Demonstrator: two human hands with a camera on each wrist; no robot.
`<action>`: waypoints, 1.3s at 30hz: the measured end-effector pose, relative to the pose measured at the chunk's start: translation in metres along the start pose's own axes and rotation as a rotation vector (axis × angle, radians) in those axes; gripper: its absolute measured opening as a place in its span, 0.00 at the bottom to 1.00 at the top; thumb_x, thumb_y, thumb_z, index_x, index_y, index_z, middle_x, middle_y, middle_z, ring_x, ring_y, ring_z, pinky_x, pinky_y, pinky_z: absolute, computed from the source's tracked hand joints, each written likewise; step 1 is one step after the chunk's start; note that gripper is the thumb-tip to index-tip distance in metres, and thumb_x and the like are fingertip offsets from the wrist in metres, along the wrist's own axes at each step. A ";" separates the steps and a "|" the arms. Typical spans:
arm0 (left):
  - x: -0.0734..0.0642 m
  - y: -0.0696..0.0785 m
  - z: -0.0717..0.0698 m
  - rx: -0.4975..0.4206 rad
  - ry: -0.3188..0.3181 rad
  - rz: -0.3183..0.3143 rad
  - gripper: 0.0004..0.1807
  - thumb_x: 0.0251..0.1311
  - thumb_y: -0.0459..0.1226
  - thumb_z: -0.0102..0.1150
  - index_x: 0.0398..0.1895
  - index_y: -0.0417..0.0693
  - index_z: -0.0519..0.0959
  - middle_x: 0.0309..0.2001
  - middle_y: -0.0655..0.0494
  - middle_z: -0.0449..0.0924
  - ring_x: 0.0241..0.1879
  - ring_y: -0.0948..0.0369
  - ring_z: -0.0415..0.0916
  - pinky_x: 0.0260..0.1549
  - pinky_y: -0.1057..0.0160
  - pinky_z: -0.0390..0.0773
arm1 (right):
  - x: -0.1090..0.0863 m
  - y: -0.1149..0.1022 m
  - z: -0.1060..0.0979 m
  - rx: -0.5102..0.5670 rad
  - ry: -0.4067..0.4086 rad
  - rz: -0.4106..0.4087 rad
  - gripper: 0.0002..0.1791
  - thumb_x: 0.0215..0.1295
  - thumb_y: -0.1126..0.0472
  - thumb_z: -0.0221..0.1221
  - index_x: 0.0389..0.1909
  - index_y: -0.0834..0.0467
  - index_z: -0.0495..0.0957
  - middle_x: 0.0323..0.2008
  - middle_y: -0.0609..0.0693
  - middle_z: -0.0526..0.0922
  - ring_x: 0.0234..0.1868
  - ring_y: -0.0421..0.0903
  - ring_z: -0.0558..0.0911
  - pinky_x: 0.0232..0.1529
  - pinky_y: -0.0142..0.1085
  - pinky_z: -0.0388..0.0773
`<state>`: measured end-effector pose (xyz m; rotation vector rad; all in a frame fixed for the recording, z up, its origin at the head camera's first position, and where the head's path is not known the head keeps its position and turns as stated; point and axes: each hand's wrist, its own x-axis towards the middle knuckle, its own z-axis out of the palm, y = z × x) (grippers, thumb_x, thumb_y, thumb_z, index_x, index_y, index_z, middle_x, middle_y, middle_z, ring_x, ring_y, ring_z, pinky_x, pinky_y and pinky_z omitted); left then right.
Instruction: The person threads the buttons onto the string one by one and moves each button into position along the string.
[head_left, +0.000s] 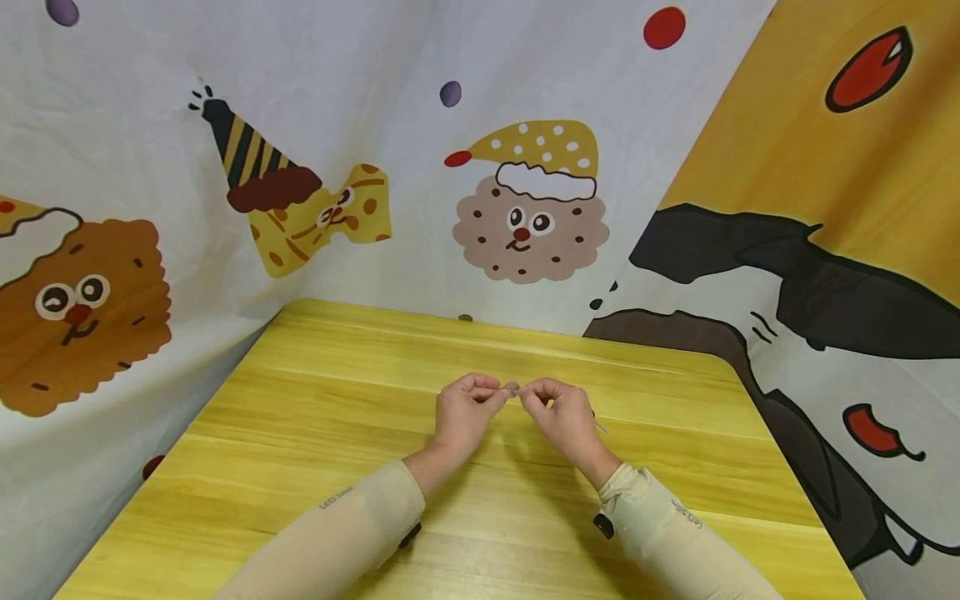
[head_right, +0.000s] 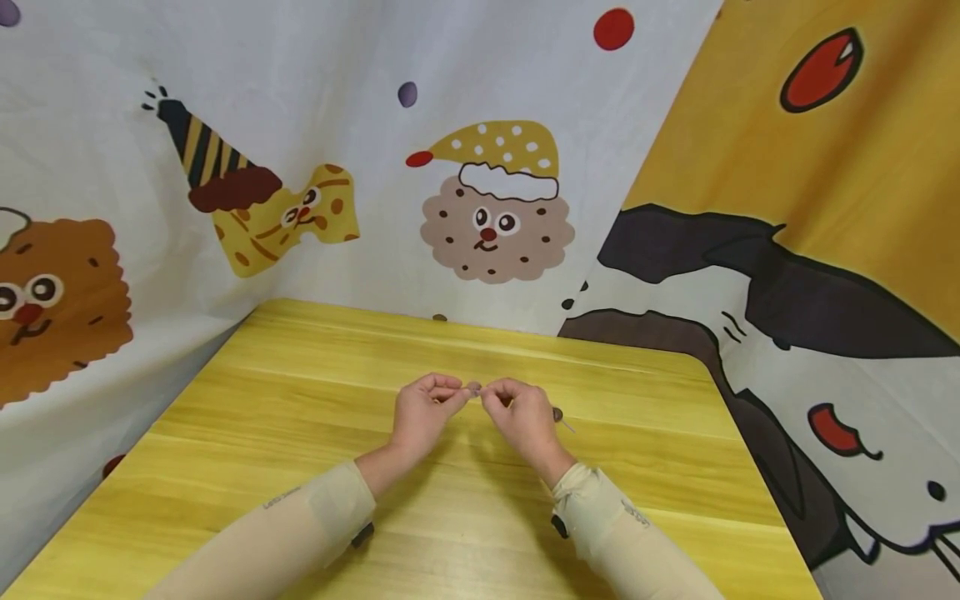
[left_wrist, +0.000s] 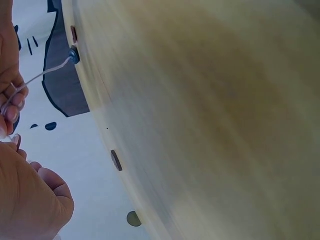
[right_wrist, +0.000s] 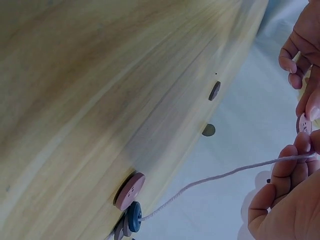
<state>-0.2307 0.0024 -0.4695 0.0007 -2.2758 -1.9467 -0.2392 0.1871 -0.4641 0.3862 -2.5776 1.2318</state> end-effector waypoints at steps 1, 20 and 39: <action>0.000 -0.001 0.000 0.008 0.002 0.005 0.06 0.65 0.41 0.76 0.39 0.50 0.88 0.34 0.56 0.94 0.35 0.63 0.89 0.34 0.66 0.86 | 0.000 0.000 0.000 0.000 -0.001 0.003 0.08 0.75 0.57 0.65 0.36 0.49 0.91 0.28 0.45 0.88 0.20 0.38 0.72 0.23 0.29 0.70; -0.002 -0.004 0.005 0.011 -0.019 0.048 0.05 0.66 0.39 0.75 0.40 0.50 0.89 0.36 0.55 0.94 0.37 0.63 0.89 0.38 0.66 0.88 | -0.001 0.000 0.002 -0.073 0.031 -0.084 0.07 0.72 0.57 0.70 0.32 0.49 0.89 0.27 0.42 0.88 0.27 0.35 0.79 0.27 0.29 0.75; -0.004 -0.008 0.006 0.082 -0.072 0.079 0.09 0.64 0.37 0.76 0.44 0.47 0.88 0.40 0.52 0.94 0.40 0.59 0.91 0.32 0.70 0.83 | -0.003 0.006 0.002 -0.307 -0.010 -0.211 0.07 0.70 0.55 0.72 0.43 0.53 0.91 0.34 0.45 0.92 0.32 0.40 0.86 0.37 0.35 0.81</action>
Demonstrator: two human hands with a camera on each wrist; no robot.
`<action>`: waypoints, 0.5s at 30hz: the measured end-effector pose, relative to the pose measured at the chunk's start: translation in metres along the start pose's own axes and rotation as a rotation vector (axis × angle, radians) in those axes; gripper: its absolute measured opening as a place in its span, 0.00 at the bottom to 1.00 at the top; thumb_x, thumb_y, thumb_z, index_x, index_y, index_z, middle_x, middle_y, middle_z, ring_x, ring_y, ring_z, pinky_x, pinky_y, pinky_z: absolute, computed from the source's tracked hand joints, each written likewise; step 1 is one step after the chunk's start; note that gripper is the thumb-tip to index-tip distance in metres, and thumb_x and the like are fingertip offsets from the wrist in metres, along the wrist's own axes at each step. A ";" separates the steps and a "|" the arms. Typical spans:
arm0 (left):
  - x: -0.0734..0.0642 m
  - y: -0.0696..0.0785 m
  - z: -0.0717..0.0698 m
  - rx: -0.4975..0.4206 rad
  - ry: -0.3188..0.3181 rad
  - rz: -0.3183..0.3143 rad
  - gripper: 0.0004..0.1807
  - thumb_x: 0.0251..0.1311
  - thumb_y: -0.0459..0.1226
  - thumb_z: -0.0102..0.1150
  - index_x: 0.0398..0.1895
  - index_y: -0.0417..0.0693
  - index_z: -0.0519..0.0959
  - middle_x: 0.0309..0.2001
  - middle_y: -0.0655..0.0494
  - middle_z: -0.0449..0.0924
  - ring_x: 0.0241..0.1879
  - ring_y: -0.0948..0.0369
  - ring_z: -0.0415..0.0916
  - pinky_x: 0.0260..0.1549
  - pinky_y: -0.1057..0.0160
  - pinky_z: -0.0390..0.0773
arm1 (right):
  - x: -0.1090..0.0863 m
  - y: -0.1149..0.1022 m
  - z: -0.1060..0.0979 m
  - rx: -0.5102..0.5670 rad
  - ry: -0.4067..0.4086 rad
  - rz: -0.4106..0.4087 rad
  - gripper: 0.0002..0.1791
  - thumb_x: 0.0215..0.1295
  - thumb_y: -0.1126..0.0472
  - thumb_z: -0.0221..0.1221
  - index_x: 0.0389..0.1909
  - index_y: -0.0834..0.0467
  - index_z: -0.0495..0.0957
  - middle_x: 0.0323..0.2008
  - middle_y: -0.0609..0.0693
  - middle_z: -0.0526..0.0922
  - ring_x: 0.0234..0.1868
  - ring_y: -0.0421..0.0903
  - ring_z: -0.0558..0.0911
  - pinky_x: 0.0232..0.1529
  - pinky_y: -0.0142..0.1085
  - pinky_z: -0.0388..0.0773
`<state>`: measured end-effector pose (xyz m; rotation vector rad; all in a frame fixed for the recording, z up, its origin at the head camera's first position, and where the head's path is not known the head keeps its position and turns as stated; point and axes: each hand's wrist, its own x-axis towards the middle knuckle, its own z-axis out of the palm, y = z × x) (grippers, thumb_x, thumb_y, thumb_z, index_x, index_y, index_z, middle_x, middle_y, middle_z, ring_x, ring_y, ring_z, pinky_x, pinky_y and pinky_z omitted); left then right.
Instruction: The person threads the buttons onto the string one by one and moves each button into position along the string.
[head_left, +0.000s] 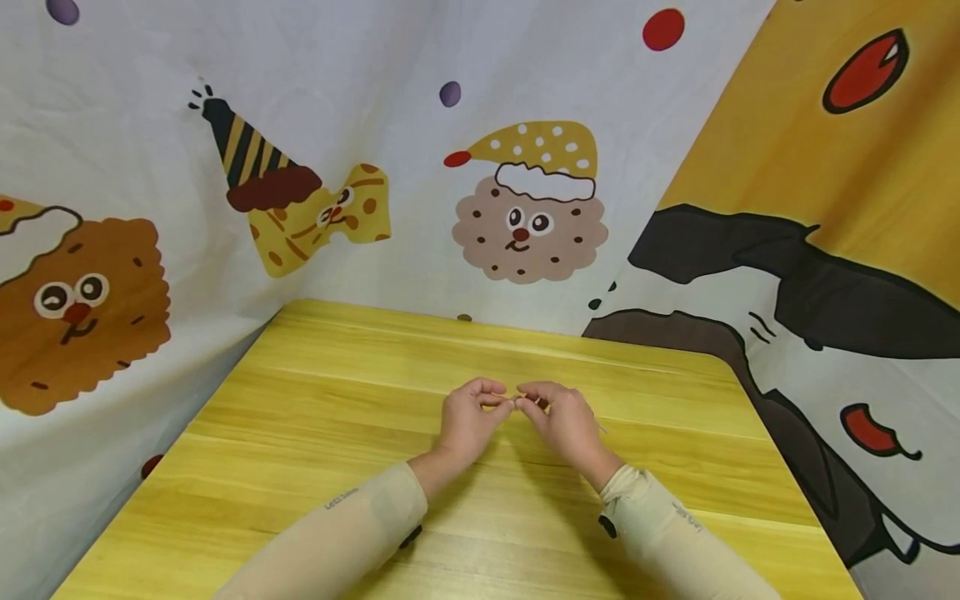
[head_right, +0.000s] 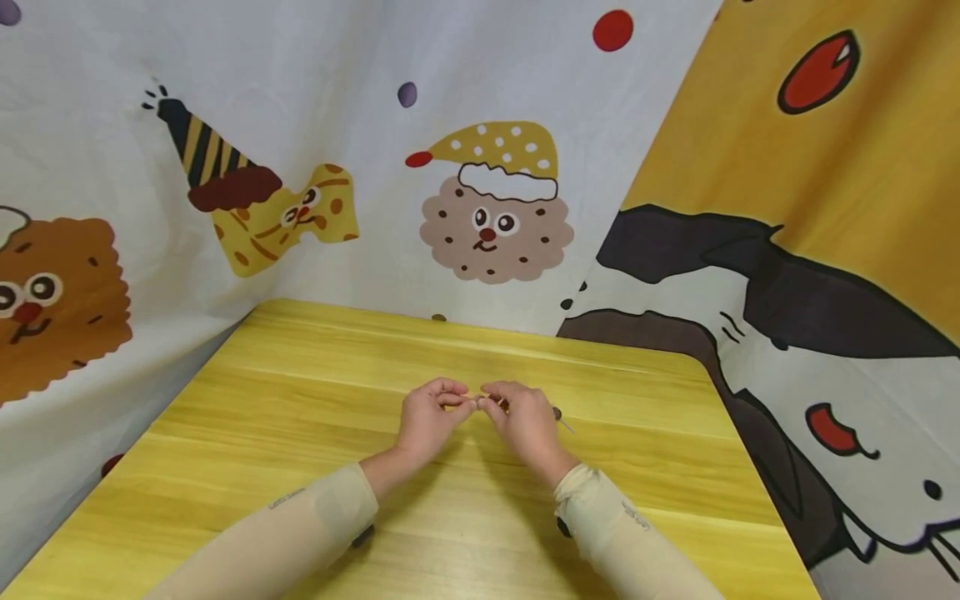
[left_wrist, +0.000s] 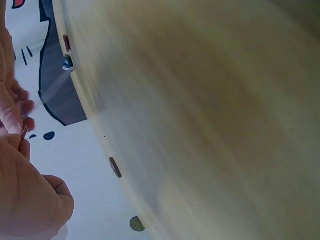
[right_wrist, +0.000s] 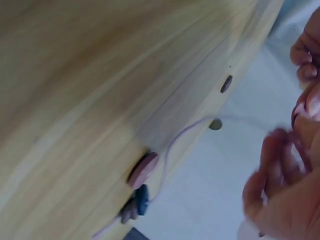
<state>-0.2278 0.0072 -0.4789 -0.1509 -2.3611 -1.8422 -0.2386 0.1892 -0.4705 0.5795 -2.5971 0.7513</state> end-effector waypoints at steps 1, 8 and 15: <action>0.000 -0.001 0.000 -0.001 -0.019 -0.002 0.09 0.65 0.37 0.76 0.45 0.47 0.88 0.40 0.51 0.93 0.41 0.58 0.91 0.33 0.70 0.83 | 0.000 0.002 -0.001 0.034 -0.045 0.010 0.07 0.71 0.56 0.71 0.45 0.53 0.91 0.35 0.45 0.92 0.33 0.39 0.85 0.36 0.34 0.81; 0.006 -0.008 -0.007 -0.100 -0.204 -0.150 0.16 0.75 0.43 0.66 0.57 0.42 0.85 0.44 0.49 0.93 0.50 0.46 0.89 0.43 0.59 0.84 | 0.002 0.011 -0.005 0.159 -0.160 -0.057 0.04 0.72 0.61 0.68 0.41 0.49 0.89 0.39 0.41 0.92 0.39 0.38 0.88 0.39 0.34 0.84; 0.014 -0.007 -0.013 -0.202 -0.289 -0.304 0.24 0.71 0.42 0.71 0.64 0.39 0.80 0.52 0.45 0.90 0.55 0.50 0.87 0.66 0.39 0.77 | 0.004 0.012 -0.005 0.171 -0.138 -0.156 0.05 0.68 0.60 0.69 0.40 0.47 0.91 0.38 0.38 0.93 0.42 0.38 0.90 0.44 0.36 0.87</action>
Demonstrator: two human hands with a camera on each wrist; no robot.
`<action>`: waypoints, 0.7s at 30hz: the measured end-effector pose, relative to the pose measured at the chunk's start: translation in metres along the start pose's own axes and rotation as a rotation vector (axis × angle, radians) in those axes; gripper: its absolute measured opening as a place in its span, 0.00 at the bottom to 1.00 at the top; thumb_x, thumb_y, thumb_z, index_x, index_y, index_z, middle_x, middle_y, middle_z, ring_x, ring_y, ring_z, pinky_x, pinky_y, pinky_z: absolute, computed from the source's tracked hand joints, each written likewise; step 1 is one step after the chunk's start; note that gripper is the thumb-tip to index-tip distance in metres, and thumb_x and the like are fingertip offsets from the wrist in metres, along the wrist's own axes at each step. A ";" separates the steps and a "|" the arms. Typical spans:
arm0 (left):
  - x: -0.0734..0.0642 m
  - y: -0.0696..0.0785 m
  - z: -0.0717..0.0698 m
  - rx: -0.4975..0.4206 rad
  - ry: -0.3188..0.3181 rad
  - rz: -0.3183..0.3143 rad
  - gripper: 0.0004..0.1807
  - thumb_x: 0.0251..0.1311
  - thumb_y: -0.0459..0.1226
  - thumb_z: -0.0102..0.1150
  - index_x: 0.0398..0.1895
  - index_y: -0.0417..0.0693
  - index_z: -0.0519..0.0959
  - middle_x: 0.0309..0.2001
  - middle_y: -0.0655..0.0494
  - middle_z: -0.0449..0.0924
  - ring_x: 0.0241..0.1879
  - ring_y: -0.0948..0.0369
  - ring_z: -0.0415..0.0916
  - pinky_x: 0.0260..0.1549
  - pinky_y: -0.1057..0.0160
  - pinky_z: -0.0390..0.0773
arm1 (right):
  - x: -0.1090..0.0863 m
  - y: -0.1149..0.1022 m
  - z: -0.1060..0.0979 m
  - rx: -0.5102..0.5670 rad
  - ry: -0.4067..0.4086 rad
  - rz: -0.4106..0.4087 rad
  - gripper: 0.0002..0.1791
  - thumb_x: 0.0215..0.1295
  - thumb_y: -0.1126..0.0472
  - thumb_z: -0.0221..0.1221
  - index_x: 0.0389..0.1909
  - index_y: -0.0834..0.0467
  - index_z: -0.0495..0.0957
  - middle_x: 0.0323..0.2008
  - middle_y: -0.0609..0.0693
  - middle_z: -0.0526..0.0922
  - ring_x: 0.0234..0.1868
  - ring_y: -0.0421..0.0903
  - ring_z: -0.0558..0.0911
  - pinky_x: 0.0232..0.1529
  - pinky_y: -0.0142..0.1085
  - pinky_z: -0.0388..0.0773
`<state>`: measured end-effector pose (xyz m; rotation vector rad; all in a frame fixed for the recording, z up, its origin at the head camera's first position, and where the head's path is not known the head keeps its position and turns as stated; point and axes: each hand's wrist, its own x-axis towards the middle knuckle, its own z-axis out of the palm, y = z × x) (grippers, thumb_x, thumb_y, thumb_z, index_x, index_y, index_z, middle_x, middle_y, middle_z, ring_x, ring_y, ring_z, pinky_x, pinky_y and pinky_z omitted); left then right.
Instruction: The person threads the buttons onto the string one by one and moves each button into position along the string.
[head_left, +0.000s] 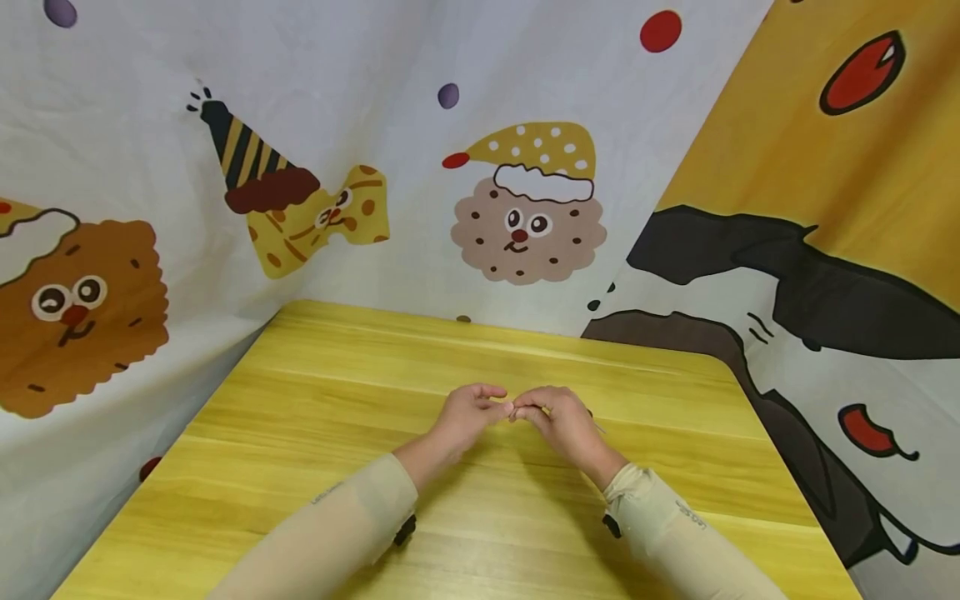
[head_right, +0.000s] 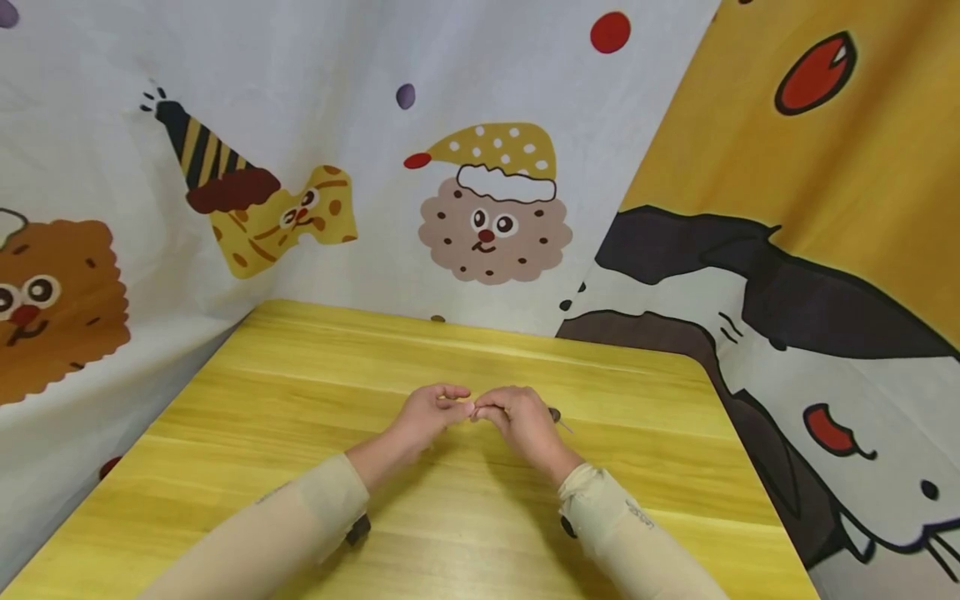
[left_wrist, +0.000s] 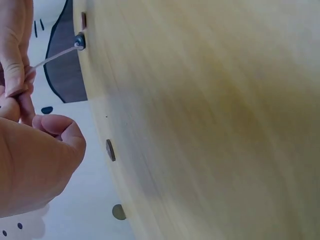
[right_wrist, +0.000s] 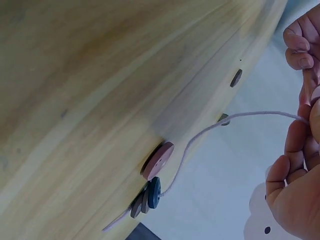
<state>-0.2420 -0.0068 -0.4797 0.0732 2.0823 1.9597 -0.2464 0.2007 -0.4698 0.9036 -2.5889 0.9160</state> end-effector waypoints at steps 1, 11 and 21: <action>0.000 0.001 -0.001 -0.004 -0.001 -0.014 0.24 0.70 0.41 0.71 0.64 0.39 0.80 0.53 0.46 0.90 0.55 0.51 0.86 0.66 0.38 0.76 | 0.000 0.000 0.001 -0.005 0.001 -0.002 0.05 0.68 0.60 0.70 0.40 0.47 0.91 0.38 0.39 0.93 0.42 0.38 0.90 0.44 0.36 0.87; -0.001 0.002 0.000 -0.014 -0.001 -0.021 0.23 0.71 0.37 0.70 0.64 0.38 0.78 0.51 0.45 0.89 0.51 0.53 0.86 0.64 0.41 0.78 | -0.001 0.002 0.006 -0.030 0.025 -0.043 0.05 0.67 0.62 0.71 0.42 0.51 0.91 0.39 0.43 0.94 0.43 0.42 0.91 0.44 0.37 0.88; 0.000 0.002 0.007 -0.048 0.086 -0.028 0.23 0.70 0.37 0.70 0.63 0.35 0.78 0.50 0.45 0.87 0.48 0.54 0.84 0.57 0.45 0.82 | -0.008 -0.005 -0.001 0.168 -0.168 0.264 0.18 0.83 0.51 0.57 0.64 0.51 0.84 0.53 0.44 0.91 0.55 0.43 0.88 0.56 0.42 0.85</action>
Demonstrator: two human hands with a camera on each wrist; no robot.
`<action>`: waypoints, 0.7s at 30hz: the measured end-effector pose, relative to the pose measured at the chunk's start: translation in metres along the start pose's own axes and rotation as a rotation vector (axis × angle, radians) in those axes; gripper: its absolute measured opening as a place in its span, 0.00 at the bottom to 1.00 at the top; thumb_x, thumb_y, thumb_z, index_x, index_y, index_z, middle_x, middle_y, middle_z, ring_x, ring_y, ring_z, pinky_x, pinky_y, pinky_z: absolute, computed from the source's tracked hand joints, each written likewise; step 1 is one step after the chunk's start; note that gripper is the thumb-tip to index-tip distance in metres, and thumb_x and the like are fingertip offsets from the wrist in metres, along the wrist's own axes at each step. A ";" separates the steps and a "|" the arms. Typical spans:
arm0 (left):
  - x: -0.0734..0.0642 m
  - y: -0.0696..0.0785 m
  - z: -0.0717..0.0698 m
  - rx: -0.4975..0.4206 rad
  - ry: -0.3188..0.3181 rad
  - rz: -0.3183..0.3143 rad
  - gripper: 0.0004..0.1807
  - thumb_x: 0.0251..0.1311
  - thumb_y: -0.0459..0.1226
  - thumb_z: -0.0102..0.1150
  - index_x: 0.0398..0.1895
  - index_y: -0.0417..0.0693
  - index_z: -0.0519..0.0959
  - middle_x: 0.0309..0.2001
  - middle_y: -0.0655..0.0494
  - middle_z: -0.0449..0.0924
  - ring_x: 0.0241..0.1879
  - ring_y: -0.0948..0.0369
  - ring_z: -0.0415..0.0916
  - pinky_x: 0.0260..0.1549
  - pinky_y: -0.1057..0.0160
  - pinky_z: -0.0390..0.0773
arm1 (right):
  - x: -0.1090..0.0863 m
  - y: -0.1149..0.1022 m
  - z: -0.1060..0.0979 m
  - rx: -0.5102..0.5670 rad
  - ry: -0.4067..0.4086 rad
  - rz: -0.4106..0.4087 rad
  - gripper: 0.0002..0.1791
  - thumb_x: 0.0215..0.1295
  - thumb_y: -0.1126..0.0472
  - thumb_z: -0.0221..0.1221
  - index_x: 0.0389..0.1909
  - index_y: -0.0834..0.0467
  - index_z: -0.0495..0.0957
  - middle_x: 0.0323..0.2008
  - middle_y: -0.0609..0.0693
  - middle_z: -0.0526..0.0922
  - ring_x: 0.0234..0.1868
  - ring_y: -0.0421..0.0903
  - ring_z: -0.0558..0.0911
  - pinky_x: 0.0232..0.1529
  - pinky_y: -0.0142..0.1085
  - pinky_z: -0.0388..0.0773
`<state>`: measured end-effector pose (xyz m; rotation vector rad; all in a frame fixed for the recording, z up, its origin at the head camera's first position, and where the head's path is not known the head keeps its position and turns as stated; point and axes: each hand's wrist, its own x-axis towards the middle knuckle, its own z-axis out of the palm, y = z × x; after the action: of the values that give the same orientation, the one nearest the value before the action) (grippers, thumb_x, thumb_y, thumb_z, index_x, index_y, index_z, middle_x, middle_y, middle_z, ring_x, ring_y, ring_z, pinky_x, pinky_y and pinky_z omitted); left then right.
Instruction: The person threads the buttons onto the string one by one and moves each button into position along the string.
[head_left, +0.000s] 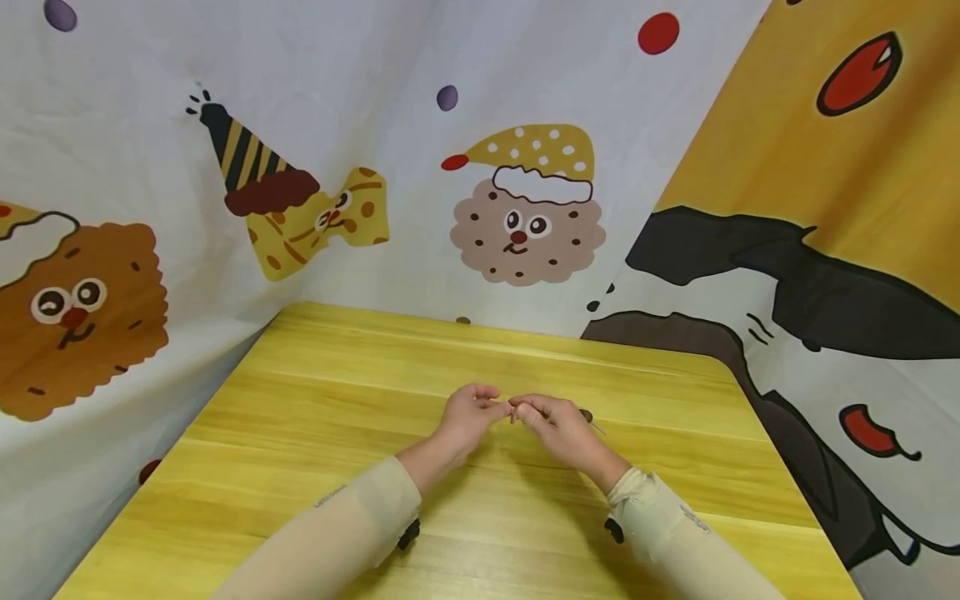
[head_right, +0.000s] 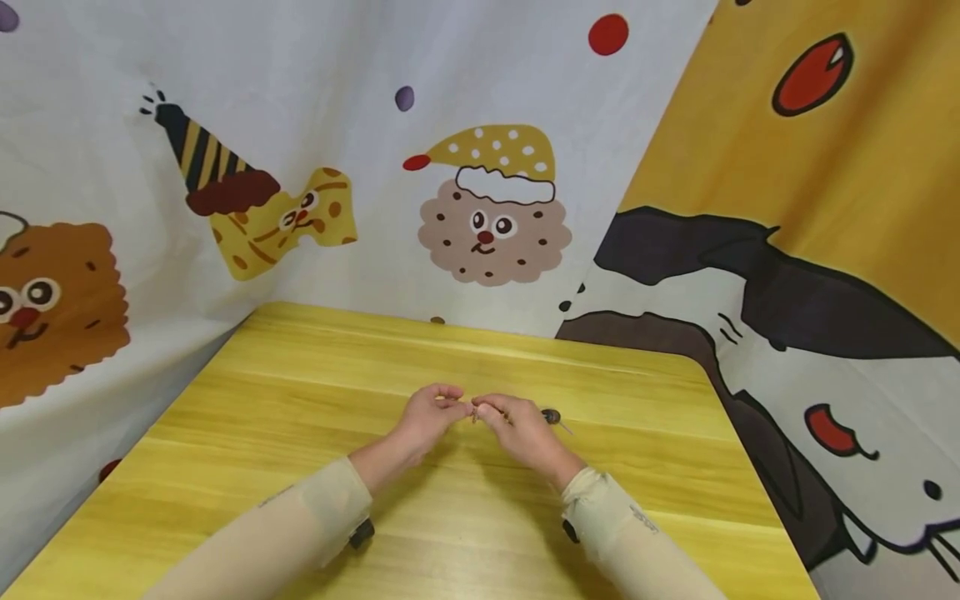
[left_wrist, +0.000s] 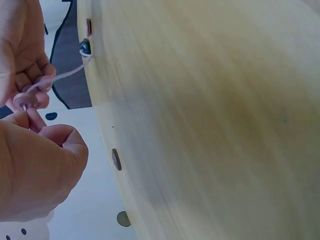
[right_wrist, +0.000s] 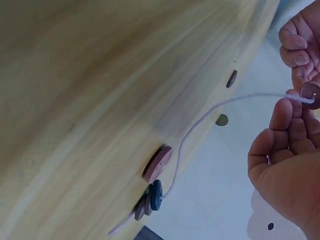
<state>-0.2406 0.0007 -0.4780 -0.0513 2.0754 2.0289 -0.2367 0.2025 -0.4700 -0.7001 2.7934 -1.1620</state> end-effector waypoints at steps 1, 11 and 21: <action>0.000 0.001 0.000 -0.003 0.006 0.000 0.23 0.70 0.37 0.70 0.62 0.35 0.78 0.50 0.44 0.87 0.48 0.54 0.83 0.57 0.46 0.82 | -0.001 0.000 0.000 0.013 -0.003 0.009 0.18 0.82 0.50 0.58 0.64 0.51 0.84 0.52 0.43 0.91 0.54 0.43 0.88 0.55 0.42 0.85; -0.006 0.005 0.004 -0.012 0.018 -0.004 0.22 0.69 0.35 0.70 0.61 0.34 0.77 0.49 0.44 0.86 0.47 0.52 0.82 0.49 0.51 0.81 | 0.001 -0.003 0.005 -0.144 0.095 -0.133 0.10 0.67 0.58 0.74 0.47 0.48 0.90 0.38 0.39 0.90 0.38 0.36 0.83 0.39 0.36 0.84; -0.007 0.006 0.003 -0.030 0.006 0.007 0.20 0.68 0.36 0.71 0.58 0.37 0.77 0.48 0.44 0.86 0.44 0.53 0.80 0.43 0.55 0.78 | 0.004 -0.004 0.005 -0.214 0.064 -0.198 0.08 0.64 0.60 0.76 0.38 0.48 0.86 0.32 0.38 0.86 0.36 0.35 0.81 0.39 0.39 0.84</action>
<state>-0.2342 0.0023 -0.4708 -0.0560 2.0516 2.0667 -0.2376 0.1957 -0.4702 -0.9928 2.9888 -0.9322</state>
